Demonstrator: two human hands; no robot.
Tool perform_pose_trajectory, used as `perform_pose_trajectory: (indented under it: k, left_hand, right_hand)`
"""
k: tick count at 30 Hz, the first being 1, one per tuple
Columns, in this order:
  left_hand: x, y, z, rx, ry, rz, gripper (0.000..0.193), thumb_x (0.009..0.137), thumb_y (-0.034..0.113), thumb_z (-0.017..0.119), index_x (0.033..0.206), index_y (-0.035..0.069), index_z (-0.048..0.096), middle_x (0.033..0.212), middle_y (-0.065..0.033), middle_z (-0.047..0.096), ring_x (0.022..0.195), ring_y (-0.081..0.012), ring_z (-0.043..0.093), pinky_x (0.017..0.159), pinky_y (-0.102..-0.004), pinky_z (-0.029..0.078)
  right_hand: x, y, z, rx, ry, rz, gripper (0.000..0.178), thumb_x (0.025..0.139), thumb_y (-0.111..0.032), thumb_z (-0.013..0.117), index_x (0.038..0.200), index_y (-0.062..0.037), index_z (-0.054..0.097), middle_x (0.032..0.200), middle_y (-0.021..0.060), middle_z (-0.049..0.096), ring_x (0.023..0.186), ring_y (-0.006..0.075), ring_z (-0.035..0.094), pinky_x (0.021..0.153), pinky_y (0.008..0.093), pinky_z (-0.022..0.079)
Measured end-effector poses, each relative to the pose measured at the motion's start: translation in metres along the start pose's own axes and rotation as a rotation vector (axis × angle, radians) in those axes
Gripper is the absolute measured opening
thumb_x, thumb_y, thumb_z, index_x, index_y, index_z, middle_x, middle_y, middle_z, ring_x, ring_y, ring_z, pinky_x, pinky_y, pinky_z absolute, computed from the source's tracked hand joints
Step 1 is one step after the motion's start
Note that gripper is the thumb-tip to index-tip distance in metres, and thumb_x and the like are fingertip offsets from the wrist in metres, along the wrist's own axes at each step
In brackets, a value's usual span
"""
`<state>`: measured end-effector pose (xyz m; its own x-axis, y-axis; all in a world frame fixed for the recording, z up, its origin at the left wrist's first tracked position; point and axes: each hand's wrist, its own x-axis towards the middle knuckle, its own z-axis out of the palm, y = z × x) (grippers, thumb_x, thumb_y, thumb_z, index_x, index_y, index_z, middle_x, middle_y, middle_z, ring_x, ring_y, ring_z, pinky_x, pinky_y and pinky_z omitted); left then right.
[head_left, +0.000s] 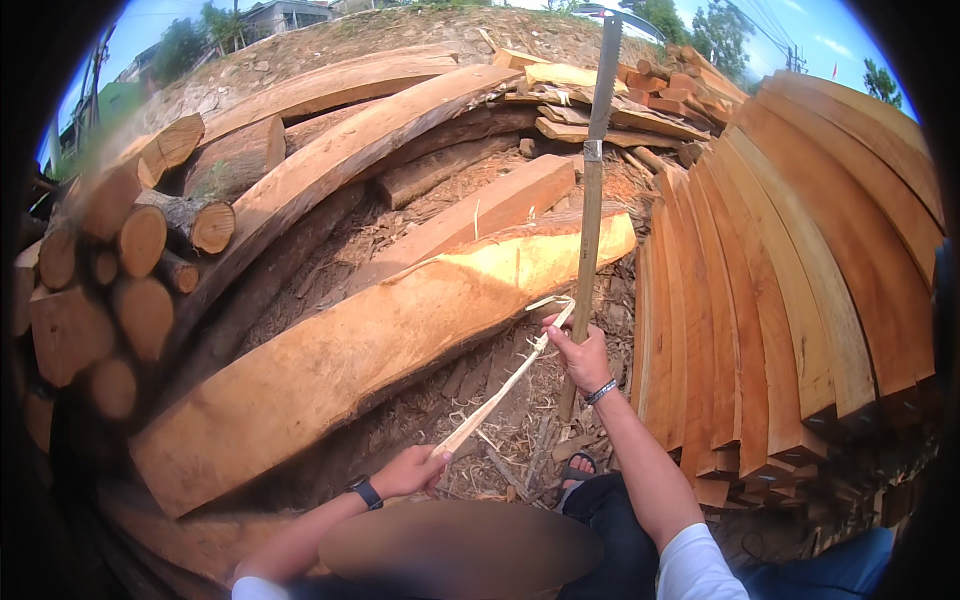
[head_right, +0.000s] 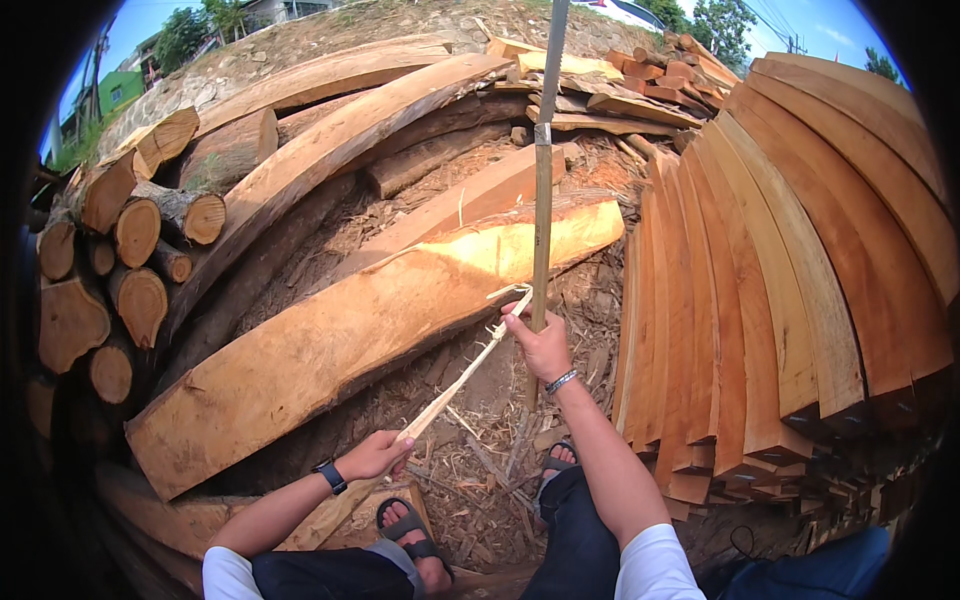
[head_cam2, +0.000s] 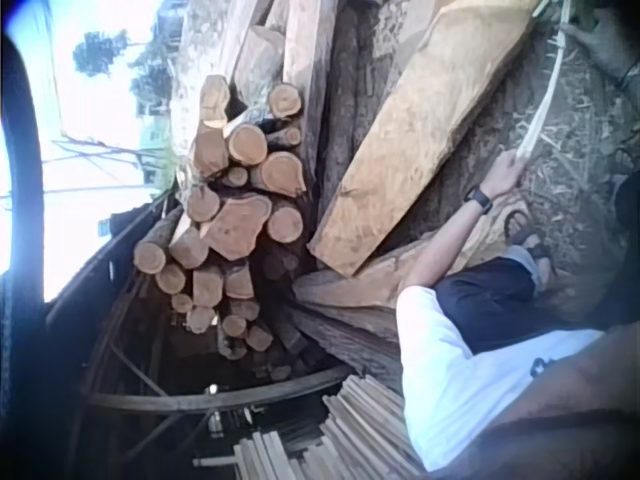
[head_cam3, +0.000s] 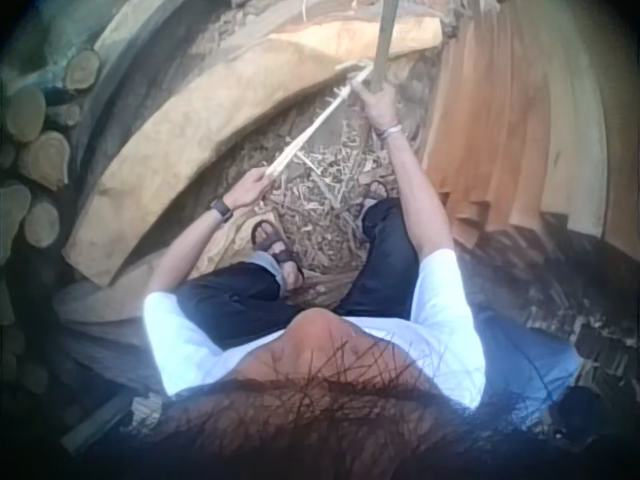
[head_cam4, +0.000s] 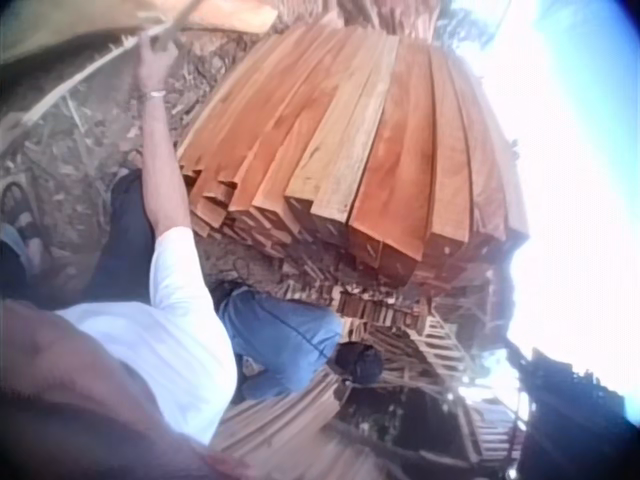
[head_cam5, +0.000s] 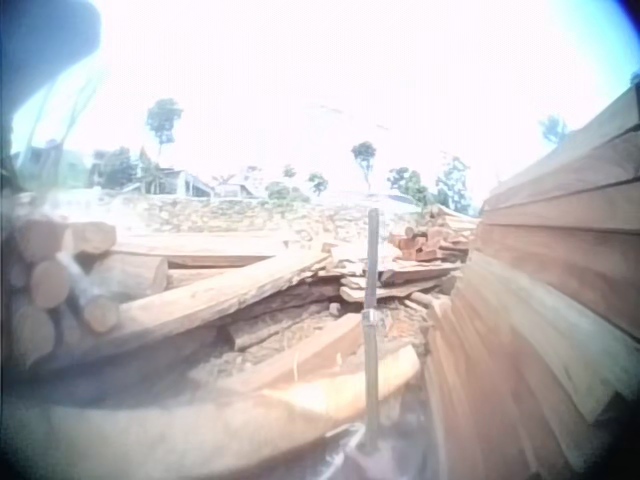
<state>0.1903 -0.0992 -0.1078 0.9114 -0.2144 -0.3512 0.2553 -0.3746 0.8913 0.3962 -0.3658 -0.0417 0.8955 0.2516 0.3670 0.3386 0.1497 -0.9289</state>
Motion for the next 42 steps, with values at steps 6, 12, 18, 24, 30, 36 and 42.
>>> perform_pose_trajectory:
  k: [6, 12, 18, 24, 30, 36, 42]
  left_hand:
    - [-0.004, 0.004, -0.005, -0.193, -0.081, -0.014, 0.041, 0.1, 0.036, 0.043, 0.075, 0.004, 0.05, 0.059, -0.0032, 0.05, 0.052, -0.0135, 0.052, 0.051, -0.0294, 0.044]
    - [-0.008, 0.001, -0.014, -0.332, -0.192, -0.058, 0.043, 0.098, 0.039, 0.047, 0.075, 0.003, 0.052, 0.061, -0.0044, 0.052, 0.053, -0.0138, 0.054, 0.05, -0.0288, 0.044]
    - [-0.001, -0.008, -0.008, -0.091, -0.05, 0.038, 0.041, 0.098, 0.039, 0.047, 0.08, 0.003, 0.052, 0.063, -0.0037, 0.055, 0.059, -0.0117, 0.057, 0.054, -0.0272, 0.048]
    - [-0.001, -0.011, -0.008, -0.117, 0.011, 0.043, 0.039, 0.098, 0.037, 0.047, 0.079, 0.004, 0.052, 0.059, -0.0007, 0.051, 0.054, -0.0085, 0.052, 0.051, -0.0247, 0.043]
    - [0.0, -0.01, -0.005, -0.096, 0.043, 0.03, 0.039, 0.098, 0.036, 0.048, 0.079, 0.004, 0.053, 0.062, -0.0021, 0.053, 0.056, -0.0098, 0.052, 0.052, -0.0262, 0.043]
    - [0.001, -0.002, -0.004, 0.437, 0.179, 0.071, 0.044, 0.091, 0.043, 0.058, 0.089, 0.0, 0.059, 0.069, -0.0138, 0.057, 0.068, -0.0228, 0.059, 0.065, -0.037, 0.046]
    - [0.004, -0.008, 0.002, 0.182, 0.077, 0.112, 0.038, 0.093, 0.038, 0.056, 0.092, 0.0, 0.059, 0.074, -0.0103, 0.063, 0.075, -0.0185, 0.065, 0.068, -0.0331, 0.05]
  right_hand:
    - [-0.002, -0.013, -0.003, 0.073, -0.058, 0.167, 0.024, 0.085, -0.021, 0.07, 0.099, -0.0015, 0.066, 0.081, -0.001, 0.062, 0.075, 0.0073, 0.054, 0.068, 0.0245, 0.044]
    - [-0.003, -0.002, 0.002, -0.002, -0.019, 0.049, 0.024, 0.083, -0.022, 0.073, 0.091, -0.001, 0.065, 0.08, 0.0013, 0.062, 0.073, 0.0084, 0.054, 0.066, 0.0249, 0.044]
    - [-0.002, 0.003, -0.001, -0.085, -0.007, 0.073, 0.026, 0.081, -0.025, 0.075, 0.086, -0.0019, 0.064, 0.078, 0.0019, 0.063, 0.072, 0.0088, 0.055, 0.066, 0.026, 0.045]
    - [-0.005, -0.001, 0.003, -0.049, 0.042, 0.082, 0.027, 0.079, -0.023, 0.078, 0.079, -0.0025, 0.059, 0.074, 0.0023, 0.063, 0.068, 0.0085, 0.057, 0.062, 0.0247, 0.046]
    - [-0.002, 0.011, 0.002, -0.018, 0.06, 0.018, 0.026, 0.08, -0.021, 0.077, 0.081, -0.0011, 0.06, 0.075, 0.0035, 0.064, 0.068, 0.0088, 0.058, 0.061, 0.0242, 0.046]
    - [-0.002, 0.006, 0.003, -0.047, -0.01, 0.052, 0.024, 0.083, -0.021, 0.073, 0.091, -0.0001, 0.066, 0.074, 0.0001, 0.062, 0.064, 0.007, 0.054, 0.058, 0.0238, 0.044]
    - [-0.006, -0.003, 0.002, 0.132, -0.077, 0.163, 0.02, 0.086, -0.02, 0.07, 0.094, -0.0025, 0.066, 0.071, -0.0035, 0.057, 0.051, 0.0022, 0.045, 0.043, 0.0201, 0.034]
